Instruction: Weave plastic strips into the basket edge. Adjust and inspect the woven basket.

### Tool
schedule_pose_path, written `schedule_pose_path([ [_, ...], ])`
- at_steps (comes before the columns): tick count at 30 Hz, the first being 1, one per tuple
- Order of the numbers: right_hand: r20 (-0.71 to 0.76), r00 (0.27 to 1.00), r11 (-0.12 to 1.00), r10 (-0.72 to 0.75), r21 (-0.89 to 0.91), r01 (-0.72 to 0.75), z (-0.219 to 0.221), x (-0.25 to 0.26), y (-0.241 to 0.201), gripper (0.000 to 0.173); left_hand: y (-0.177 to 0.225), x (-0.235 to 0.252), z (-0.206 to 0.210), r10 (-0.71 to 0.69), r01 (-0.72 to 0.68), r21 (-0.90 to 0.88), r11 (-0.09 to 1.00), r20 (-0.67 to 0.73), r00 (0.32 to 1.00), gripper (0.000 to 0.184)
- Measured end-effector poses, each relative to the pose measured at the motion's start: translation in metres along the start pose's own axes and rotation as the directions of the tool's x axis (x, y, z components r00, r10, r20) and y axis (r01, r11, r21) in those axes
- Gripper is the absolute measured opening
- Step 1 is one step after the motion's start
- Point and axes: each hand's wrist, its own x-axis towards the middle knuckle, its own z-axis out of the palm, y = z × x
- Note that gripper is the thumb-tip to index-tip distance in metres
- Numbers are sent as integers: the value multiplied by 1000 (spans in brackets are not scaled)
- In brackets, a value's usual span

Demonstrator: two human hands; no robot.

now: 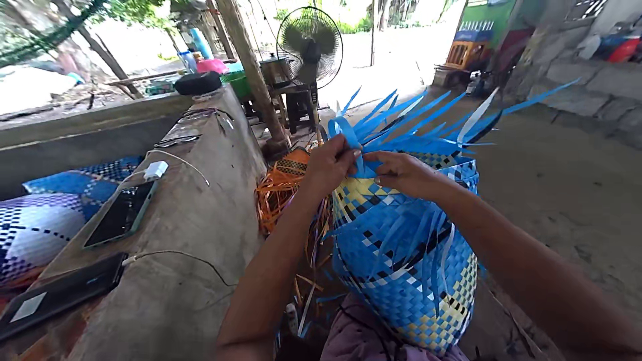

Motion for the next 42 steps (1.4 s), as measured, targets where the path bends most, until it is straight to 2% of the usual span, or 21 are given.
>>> schedule_pose_path([
  [2,24,999,999,39,31,-39,0,3,-1,52,-1,5,-1,-33,33,7,999,-9,999,10],
  [5,35,999,996,31,78,-33,3,6,2,54,-1,5,-4,-22,18,77,997,59,998,9],
  [9,28,999,991,-14,131,11,4,6,13,59,-2,1,-11,111,-157,212,965,212,971,12],
  [12,11,999,993,-43,115,41,3,6,19,60,8,4,-15,132,-219,296,930,287,949,16],
  [16,-49,999,994,0,110,6,6,5,23,34,9,12,-9,199,-329,352,876,356,913,19],
  [20,-58,998,984,-23,175,33,4,7,35,48,9,12,-1,189,-397,404,824,466,865,18],
  [22,-75,997,981,-26,192,40,3,9,40,40,15,10,0,171,-348,397,849,416,893,21],
  [24,-90,996,979,-8,203,27,4,11,42,26,21,10,2,164,-309,403,862,355,921,16],
  [25,-80,997,981,-2,196,17,4,11,43,26,22,10,3,132,-286,433,855,351,927,15],
  [29,-70,997,982,30,189,-17,-6,13,55,33,24,1,8,65,-255,483,837,376,924,12],
  [32,-89,994,984,66,171,-50,-10,10,58,49,21,-10,8,74,-214,481,850,293,953,14],
  [34,-121,992,993,33,117,-18,-8,9,52,56,19,-19,8,-8,-121,548,828,229,973,18],
  [35,-178,984,994,-5,108,24,-3,9,50,47,20,-24,8,-78,-64,589,806,214,974,23],
  [37,-287,953,991,-95,63,117,5,10,48,19,22,-29,11,-189,19,643,765,196,962,33],
  [38,-321,940,990,-114,41,134,9,9,47,12,22,-30,12,-205,42,642,765,181,962,36],
  [42,-361,927,991,-102,49,128,13,6,44,11,22,-31,18,-202,71,628,775,140,969,39],
])
